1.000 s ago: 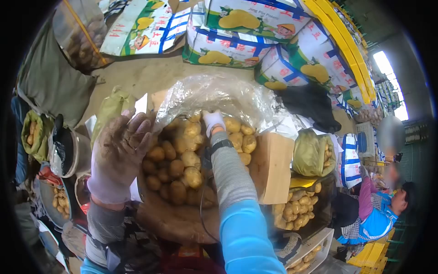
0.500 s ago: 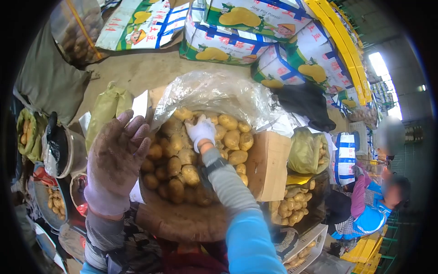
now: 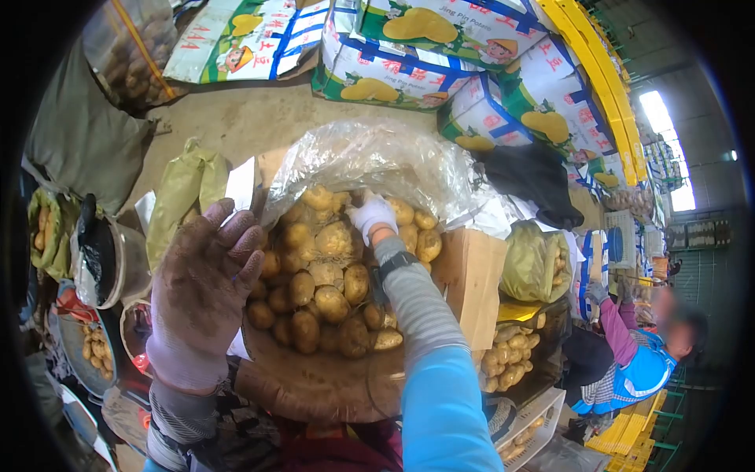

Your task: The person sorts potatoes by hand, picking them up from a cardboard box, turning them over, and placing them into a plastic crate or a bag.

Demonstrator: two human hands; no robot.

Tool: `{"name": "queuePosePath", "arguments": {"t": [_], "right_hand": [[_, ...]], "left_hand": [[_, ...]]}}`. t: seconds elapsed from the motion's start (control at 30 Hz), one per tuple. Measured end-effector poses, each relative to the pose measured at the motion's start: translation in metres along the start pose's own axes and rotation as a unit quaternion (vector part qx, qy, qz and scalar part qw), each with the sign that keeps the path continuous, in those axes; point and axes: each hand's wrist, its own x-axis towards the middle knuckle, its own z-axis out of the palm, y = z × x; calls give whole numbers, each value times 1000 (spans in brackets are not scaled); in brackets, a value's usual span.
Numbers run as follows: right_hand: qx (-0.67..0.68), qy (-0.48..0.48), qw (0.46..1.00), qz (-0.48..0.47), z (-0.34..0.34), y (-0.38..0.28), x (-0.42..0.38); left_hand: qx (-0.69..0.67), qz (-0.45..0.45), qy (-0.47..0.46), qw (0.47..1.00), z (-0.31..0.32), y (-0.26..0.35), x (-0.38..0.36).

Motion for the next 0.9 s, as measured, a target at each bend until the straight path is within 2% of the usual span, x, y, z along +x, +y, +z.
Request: {"name": "queuePosePath", "arguments": {"t": [0.13,0.23,0.37,0.57,0.67,0.7,0.73,0.77,0.83,0.9], "right_hand": [[-151,-43,987,19,14,-33,8],[-175,-46,981,68,26,-44,11],[-182,-28,974,133,30,-46,13],[-163,-87,975,122,-4,-38,1],[10,-159,973,164,-20,7,0],[229,-225,924,210,-20,32,0],[439,-272,822,240,-13,69,1],[627,-299,675,249,-10,106,-3],[753,-298,554,193,-59,140,-49],[680,-259,674,125,-156,118,-147]], "left_hand": [[5,22,10,1000,5,-5,-1],[11,30,18,999,8,-8,-2],[-22,-18,45,999,10,-3,2],[-5,-4,34,999,12,-10,9],[10,10,37,999,13,-10,11],[20,11,52,998,15,-10,11],[30,10,64,997,17,-8,10],[41,7,73,996,18,-7,10],[16,3,44,999,-3,-6,22],[7,-16,30,999,-10,-4,27]]}}
